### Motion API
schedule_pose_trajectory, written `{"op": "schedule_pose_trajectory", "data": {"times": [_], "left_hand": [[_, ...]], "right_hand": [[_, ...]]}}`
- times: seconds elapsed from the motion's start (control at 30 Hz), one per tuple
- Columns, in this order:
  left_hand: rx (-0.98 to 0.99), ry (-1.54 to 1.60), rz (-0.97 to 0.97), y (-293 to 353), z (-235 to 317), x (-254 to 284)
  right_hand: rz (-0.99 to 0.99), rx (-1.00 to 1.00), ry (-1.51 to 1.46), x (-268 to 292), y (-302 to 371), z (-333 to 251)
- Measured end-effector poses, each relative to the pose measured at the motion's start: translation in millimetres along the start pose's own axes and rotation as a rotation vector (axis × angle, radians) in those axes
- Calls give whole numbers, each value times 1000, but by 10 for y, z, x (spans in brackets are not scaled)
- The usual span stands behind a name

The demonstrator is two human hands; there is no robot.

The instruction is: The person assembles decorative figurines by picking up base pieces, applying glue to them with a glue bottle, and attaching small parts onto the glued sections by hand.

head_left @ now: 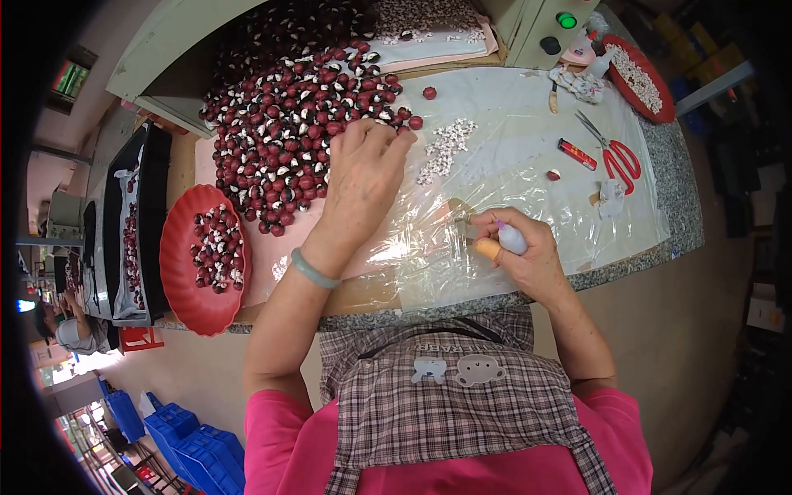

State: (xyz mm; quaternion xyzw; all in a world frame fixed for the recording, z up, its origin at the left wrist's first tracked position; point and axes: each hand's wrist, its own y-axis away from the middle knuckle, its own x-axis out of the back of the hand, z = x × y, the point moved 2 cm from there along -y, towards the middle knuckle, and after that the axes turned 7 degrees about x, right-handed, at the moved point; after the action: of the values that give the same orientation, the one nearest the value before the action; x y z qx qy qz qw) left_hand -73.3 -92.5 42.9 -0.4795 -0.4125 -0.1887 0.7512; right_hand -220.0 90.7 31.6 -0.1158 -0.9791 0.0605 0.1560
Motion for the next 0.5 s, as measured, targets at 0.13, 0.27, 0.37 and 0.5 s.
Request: {"op": "schedule_pose_trajectory", "data": {"times": [0.13, 0.27, 0.37, 0.5], "left_hand": [[533, 825, -199, 280, 90, 228], [887, 1479, -327, 610, 191, 286], [1035, 1716, -360, 721, 294, 302], [1026, 1830, -334, 843, 368, 278]], "right_hand": [[32, -79, -218, 46, -14, 32], [-3, -161, -460, 66, -25, -32], [5, -108, -426, 66, -27, -14], [75, -20, -418, 64, -29, -80]]}}
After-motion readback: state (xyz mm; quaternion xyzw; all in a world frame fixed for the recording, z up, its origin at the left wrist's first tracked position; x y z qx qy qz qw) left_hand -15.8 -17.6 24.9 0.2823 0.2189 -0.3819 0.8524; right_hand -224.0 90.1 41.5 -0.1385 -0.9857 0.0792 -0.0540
